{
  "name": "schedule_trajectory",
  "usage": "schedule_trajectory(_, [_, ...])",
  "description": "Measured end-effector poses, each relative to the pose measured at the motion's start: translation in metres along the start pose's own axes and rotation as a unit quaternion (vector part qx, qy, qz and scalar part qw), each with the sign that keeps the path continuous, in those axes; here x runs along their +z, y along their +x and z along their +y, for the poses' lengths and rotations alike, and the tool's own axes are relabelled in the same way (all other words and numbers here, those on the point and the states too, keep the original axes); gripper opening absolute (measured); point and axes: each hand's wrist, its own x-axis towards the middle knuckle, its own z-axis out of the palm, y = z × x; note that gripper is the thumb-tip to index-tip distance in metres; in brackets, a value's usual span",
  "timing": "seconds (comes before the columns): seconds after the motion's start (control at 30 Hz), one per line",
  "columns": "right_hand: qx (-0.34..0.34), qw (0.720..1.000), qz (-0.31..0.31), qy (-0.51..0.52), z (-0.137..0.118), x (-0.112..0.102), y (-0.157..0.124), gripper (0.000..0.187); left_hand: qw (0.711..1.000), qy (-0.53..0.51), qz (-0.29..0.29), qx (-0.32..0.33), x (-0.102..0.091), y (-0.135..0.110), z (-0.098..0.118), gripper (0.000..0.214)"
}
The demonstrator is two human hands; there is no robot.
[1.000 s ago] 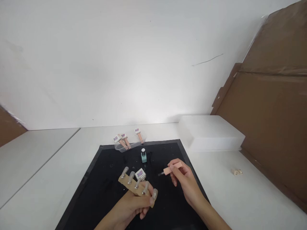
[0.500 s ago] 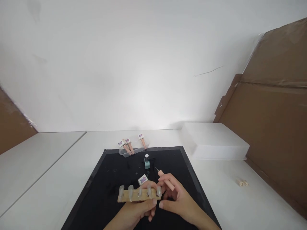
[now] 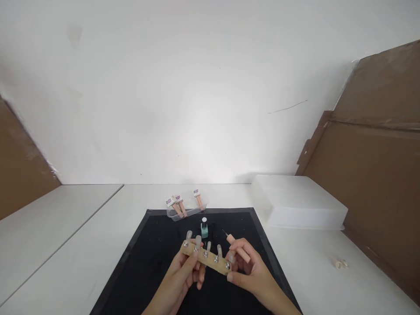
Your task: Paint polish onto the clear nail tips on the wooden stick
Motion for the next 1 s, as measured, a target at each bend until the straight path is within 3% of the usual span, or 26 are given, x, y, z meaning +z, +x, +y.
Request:
schedule_trajectory(0.1, [0.012, 0.999, -0.032, 0.001, -0.002, -0.002, 0.0, 0.042, 0.999, -0.021, 0.022, 0.022, -0.001, 0.001, 0.003, 0.045])
schedule_trajectory(0.17, [0.023, 0.999, -0.018, -0.012, -0.003, -0.005, 0.001, 0.035, 0.998, -0.04, 0.046, 0.027, -0.003, 0.002, 0.006, 0.043])
schedule_trajectory(0.23, [0.032, 0.998, 0.026, -0.049, -0.002, -0.009, 0.004, 0.026, 0.996, -0.061, 0.068, 0.012, -0.008, 0.004, 0.01, 0.044])
schedule_trajectory(0.3, [0.038, 0.992, 0.053, -0.107, 0.002, -0.011, 0.006, 0.032, 0.992, -0.067, 0.102, -0.022, -0.012, 0.005, 0.014, 0.044])
schedule_trajectory(0.4, [0.031, 0.981, 0.028, -0.188, 0.008, -0.008, 0.004, 0.038, 0.99, -0.058, 0.125, -0.041, -0.015, 0.007, 0.015, 0.036])
schedule_trajectory(0.53, [0.031, 0.962, 0.018, -0.271, 0.009, 0.001, -0.001, 0.032, 0.991, -0.055, 0.113, -0.055, -0.013, 0.009, 0.011, 0.031])
schedule_trajectory(0.67, [-0.002, 0.941, -0.044, -0.336, 0.008, 0.007, 0.001, 0.029, 0.993, -0.051, 0.086, -0.062, -0.011, 0.012, 0.009, 0.03])
schedule_trajectory(1.0, [-0.038, 0.907, -0.041, -0.417, 0.022, 0.008, 0.002, 0.026, 0.993, -0.052, 0.083, -0.059, -0.013, 0.014, 0.008, 0.028])
